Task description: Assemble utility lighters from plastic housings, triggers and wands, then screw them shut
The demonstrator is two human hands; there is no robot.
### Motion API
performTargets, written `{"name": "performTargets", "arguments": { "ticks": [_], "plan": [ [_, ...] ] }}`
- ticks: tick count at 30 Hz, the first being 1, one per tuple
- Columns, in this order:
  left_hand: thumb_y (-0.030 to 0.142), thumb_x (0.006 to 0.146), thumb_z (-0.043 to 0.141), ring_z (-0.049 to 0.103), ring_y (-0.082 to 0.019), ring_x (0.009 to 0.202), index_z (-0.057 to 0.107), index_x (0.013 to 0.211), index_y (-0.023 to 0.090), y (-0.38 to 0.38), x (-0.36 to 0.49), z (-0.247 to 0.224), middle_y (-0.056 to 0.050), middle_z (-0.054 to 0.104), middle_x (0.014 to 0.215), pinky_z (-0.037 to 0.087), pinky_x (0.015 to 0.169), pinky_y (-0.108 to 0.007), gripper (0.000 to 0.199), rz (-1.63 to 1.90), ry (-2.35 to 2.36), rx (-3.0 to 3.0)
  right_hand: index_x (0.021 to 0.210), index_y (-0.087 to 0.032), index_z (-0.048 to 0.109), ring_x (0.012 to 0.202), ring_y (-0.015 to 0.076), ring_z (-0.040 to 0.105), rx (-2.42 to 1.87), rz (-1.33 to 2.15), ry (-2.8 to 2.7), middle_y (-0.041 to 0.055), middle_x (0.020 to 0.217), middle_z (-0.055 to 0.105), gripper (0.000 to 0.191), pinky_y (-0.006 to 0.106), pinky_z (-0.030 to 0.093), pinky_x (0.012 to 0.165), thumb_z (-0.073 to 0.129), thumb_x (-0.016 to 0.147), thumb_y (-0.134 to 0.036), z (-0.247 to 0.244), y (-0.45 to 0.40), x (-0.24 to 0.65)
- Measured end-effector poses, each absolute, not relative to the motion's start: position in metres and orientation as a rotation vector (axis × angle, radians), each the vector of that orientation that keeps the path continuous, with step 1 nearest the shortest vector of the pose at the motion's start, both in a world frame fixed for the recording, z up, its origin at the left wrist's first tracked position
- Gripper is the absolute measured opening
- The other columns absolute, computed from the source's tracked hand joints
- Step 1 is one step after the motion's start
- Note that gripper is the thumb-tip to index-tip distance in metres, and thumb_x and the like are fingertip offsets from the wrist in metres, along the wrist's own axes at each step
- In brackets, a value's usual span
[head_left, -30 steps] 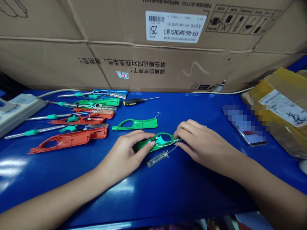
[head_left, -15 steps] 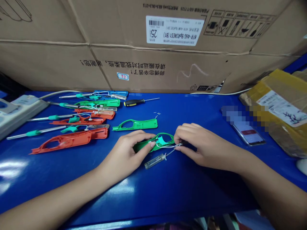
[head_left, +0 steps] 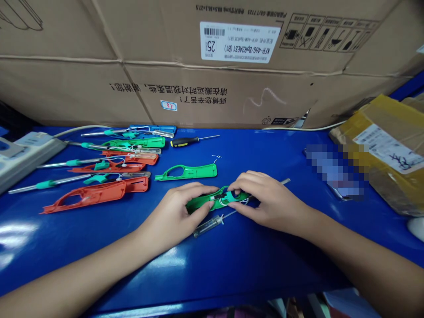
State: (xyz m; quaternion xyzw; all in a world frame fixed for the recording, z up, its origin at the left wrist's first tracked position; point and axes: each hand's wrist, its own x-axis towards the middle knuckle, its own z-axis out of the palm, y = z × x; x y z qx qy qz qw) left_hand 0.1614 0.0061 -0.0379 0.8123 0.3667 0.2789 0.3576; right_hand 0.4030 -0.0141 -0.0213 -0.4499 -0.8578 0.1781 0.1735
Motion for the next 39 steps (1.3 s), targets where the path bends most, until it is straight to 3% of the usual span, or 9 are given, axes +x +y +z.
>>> {"name": "performTargets", "arguments": {
  "ticks": [8,19,31,39],
  "plan": [
    [0.021,0.094,0.064,0.069,-0.014,0.098,0.073,0.115,0.021,0.003,0.163,-0.036,-0.002,0.074,0.108,0.054,0.088,-0.023,0.023,0.737,0.91,2.086,0.103,-0.018,0.064,0.093,0.0177,0.062,-1.199,0.512,-2.32,0.0038,0.098,0.069,0.013,0.031,0.047,0.083,0.068,0.092,-0.025,-0.026,-0.017,0.401],
    [0.021,0.095,0.064,0.069,-0.014,0.096,0.073,0.114,0.019,0.0,0.164,-0.037,-0.004,0.073,0.106,0.055,0.088,-0.024,0.022,0.808,0.938,2.107,0.096,-0.018,0.064,0.066,0.0086,0.058,-1.192,0.62,-2.163,-0.0025,0.082,0.066,0.013,0.021,0.045,0.061,0.072,0.086,-0.015,-0.028,-0.02,0.396],
    [0.018,0.095,0.063,0.069,-0.017,0.105,0.067,0.12,0.02,-0.003,0.162,-0.037,-0.004,0.073,0.115,0.055,0.095,-0.029,0.025,0.887,0.899,2.191,0.096,-0.02,0.06,0.069,0.0106,0.058,-1.193,0.566,-2.153,-0.0003,0.087,0.066,0.012,0.023,0.047,0.063,0.07,0.089,-0.019,-0.029,-0.022,0.394],
    [0.015,0.096,0.061,0.068,-0.016,0.101,0.066,0.119,0.019,-0.006,0.164,-0.035,-0.005,0.072,0.111,0.055,0.091,-0.027,0.024,0.918,0.874,2.24,0.101,-0.019,0.062,0.079,0.015,0.064,-1.181,0.429,-2.264,0.0035,0.093,0.07,0.009,0.027,0.051,0.072,0.067,0.093,-0.022,-0.026,-0.024,0.395]
  ]
}}
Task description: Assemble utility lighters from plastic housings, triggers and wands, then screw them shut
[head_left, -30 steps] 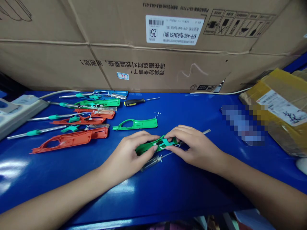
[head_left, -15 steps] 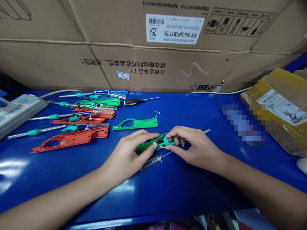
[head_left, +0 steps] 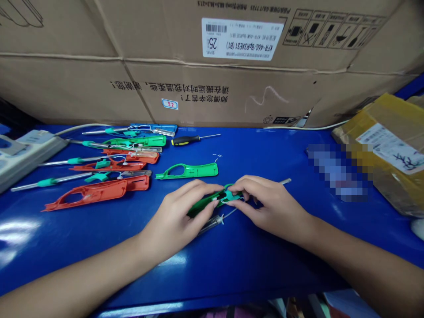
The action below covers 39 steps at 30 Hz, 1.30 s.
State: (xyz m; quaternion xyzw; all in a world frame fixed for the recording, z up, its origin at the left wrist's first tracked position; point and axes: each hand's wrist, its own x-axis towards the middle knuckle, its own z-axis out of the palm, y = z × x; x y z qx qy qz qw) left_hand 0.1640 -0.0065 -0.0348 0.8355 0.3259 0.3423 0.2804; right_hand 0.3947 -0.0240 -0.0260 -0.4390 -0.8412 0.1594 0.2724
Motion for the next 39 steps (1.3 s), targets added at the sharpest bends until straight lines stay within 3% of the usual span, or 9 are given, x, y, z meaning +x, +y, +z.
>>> {"name": "performTargets", "arguments": {
  "ticks": [8,24,30,34,39],
  "plan": [
    [0.013,0.096,0.061,0.066,-0.015,0.103,0.064,0.121,0.019,-0.0088,0.1634,-0.0327,-0.005,0.07,0.111,0.054,0.093,-0.026,0.026,0.934,0.885,2.279,0.11,-0.02,0.062,0.1,0.0202,0.068,-1.16,0.267,-2.366,0.0065,0.106,0.073,0.015,0.034,0.054,0.088,0.056,0.1,-0.029,-0.0267,-0.0251,0.3968],
    [0.015,0.095,0.059,0.066,-0.017,0.104,0.063,0.121,0.02,-0.0091,0.1652,-0.0327,-0.006,0.07,0.113,0.054,0.092,-0.028,0.026,0.93,0.89,2.213,0.114,-0.019,0.063,0.101,0.0198,0.069,-1.046,0.229,-2.399,0.007,0.108,0.074,0.017,0.034,0.055,0.089,0.054,0.101,-0.027,-0.0275,-0.024,0.3968],
    [0.016,0.086,0.069,0.068,-0.016,0.104,0.062,0.12,0.022,-0.0101,0.1665,-0.0336,-0.003,0.072,0.115,0.055,0.095,-0.027,0.035,0.877,0.932,2.131,0.11,-0.018,0.064,0.086,0.0169,0.068,-1.05,0.349,-2.281,0.0071,0.099,0.074,0.016,0.029,0.055,0.077,0.061,0.098,-0.027,-0.0301,-0.0231,0.3944],
    [0.017,0.084,0.069,0.071,-0.017,0.096,0.065,0.117,0.022,-0.0066,0.1681,-0.0369,-0.002,0.073,0.105,0.058,0.09,-0.03,0.034,0.83,1.004,1.966,0.111,-0.019,0.066,0.071,0.0123,0.062,-1.125,0.557,-2.19,0.003,0.089,0.07,0.019,0.025,0.052,0.067,0.066,0.093,-0.023,-0.0321,-0.0211,0.393],
    [0.02,0.079,0.071,0.071,-0.018,0.092,0.067,0.116,0.02,-0.0008,0.1688,-0.0375,-0.004,0.072,0.1,0.061,0.084,-0.032,0.038,0.742,1.042,1.782,0.113,-0.019,0.069,0.066,0.0101,0.058,-1.144,0.731,-2.168,0.0019,0.086,0.068,0.023,0.023,0.05,0.064,0.062,0.092,-0.017,-0.0308,-0.0169,0.396]
  ]
}}
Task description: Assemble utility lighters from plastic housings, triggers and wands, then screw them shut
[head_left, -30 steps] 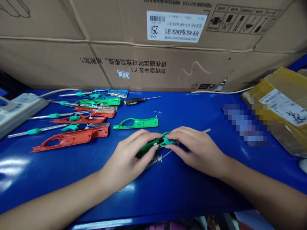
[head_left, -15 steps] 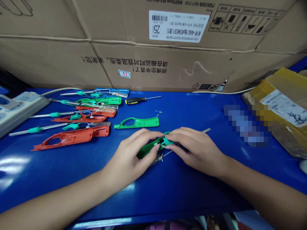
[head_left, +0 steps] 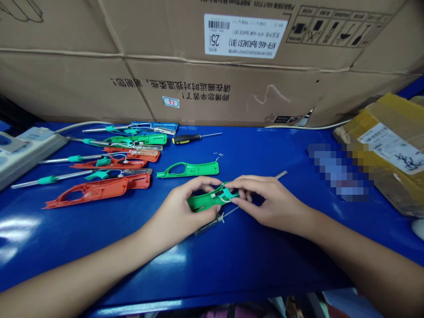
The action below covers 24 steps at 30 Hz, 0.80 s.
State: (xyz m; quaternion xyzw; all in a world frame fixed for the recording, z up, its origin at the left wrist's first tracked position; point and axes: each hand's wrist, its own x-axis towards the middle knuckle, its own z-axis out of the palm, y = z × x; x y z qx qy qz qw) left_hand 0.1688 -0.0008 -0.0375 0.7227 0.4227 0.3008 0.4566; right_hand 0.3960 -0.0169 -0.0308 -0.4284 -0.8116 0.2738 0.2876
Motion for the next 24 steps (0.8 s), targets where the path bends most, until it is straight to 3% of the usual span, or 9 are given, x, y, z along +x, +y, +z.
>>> {"name": "performTargets", "arguments": {
  "ticks": [8,13,18,24],
  "plan": [
    [0.021,0.075,0.073,0.069,-0.018,0.085,0.068,0.115,0.018,0.001,0.169,-0.035,-0.005,0.071,0.098,0.061,0.077,-0.031,0.041,0.652,1.03,1.692,0.102,-0.02,0.077,0.049,0.0068,0.041,-1.263,0.769,-2.076,-0.0046,0.063,0.062,0.017,0.021,0.032,0.049,0.07,0.087,-0.017,-0.032,-0.015,0.395],
    [0.019,0.077,0.071,0.07,-0.018,0.091,0.067,0.116,0.019,0.001,0.169,-0.036,-0.005,0.072,0.102,0.059,0.084,-0.032,0.039,0.678,0.994,1.713,0.1,-0.021,0.074,0.056,0.0074,0.045,-1.322,0.755,-2.08,-0.0023,0.08,0.07,0.016,0.022,0.037,0.053,0.073,0.085,-0.019,-0.029,-0.014,0.397],
    [0.019,0.079,0.073,0.07,-0.017,0.096,0.068,0.116,0.021,0.003,0.165,-0.035,-0.003,0.073,0.104,0.058,0.089,-0.03,0.037,0.704,0.982,1.783,0.098,-0.021,0.07,0.065,0.0105,0.049,-1.294,0.656,-2.056,0.0003,0.084,0.064,0.017,0.024,0.041,0.059,0.075,0.085,-0.03,-0.019,-0.01,0.405],
    [0.017,0.082,0.074,0.069,-0.014,0.099,0.068,0.113,0.022,0.008,0.16,-0.032,-0.001,0.073,0.108,0.055,0.092,-0.025,0.032,0.816,0.867,1.951,0.111,-0.022,0.069,0.081,0.0141,0.059,-1.32,0.739,-2.081,0.0024,0.1,0.07,0.026,0.027,0.046,0.071,0.071,0.086,-0.029,-0.001,-0.011,0.413]
  ]
}}
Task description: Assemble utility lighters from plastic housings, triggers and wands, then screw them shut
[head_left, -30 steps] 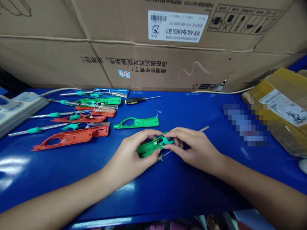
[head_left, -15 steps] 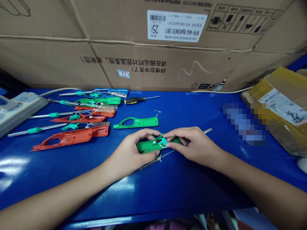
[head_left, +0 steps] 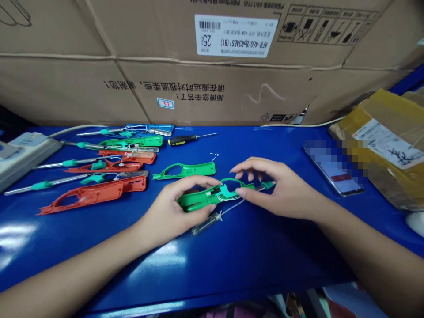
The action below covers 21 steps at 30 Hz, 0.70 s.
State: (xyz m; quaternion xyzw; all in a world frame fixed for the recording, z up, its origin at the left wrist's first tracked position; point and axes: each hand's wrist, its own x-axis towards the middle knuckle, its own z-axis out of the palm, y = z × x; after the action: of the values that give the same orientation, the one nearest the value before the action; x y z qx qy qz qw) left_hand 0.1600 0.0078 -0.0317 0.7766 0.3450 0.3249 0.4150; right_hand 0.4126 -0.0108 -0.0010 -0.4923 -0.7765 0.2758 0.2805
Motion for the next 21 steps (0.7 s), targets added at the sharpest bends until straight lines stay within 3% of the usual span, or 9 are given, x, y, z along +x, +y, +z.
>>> {"name": "performTargets", "arguments": {
  "ticks": [6,14,21],
  "plan": [
    [0.008,0.084,0.072,0.067,-0.012,0.097,0.067,0.117,0.021,0.009,0.158,-0.035,-0.002,0.071,0.106,0.054,0.089,-0.022,0.036,0.916,0.654,2.205,0.098,-0.022,0.071,0.089,0.0146,0.065,-1.233,0.89,-2.207,-0.0018,0.095,0.075,0.01,0.03,0.045,0.085,0.069,0.089,-0.026,-0.002,-0.015,0.409],
    [0.006,0.084,0.071,0.068,-0.013,0.097,0.066,0.119,0.019,0.01,0.155,-0.037,-0.004,0.07,0.107,0.055,0.086,-0.023,0.038,0.93,0.595,2.287,0.093,-0.021,0.073,0.084,0.0138,0.066,-1.27,1.005,-2.078,-0.0009,0.091,0.073,0.007,0.027,0.048,0.077,0.07,0.087,-0.023,-0.003,-0.018,0.407],
    [0.014,0.089,0.07,0.068,-0.015,0.097,0.066,0.123,0.023,0.014,0.155,-0.042,-0.002,0.073,0.11,0.055,0.086,-0.027,0.036,0.776,0.72,2.332,0.101,-0.022,0.073,0.078,0.0136,0.064,-1.406,1.07,-2.011,-0.0012,0.089,0.073,0.016,0.026,0.048,0.071,0.072,0.086,-0.026,-0.018,-0.011,0.404]
  ]
}}
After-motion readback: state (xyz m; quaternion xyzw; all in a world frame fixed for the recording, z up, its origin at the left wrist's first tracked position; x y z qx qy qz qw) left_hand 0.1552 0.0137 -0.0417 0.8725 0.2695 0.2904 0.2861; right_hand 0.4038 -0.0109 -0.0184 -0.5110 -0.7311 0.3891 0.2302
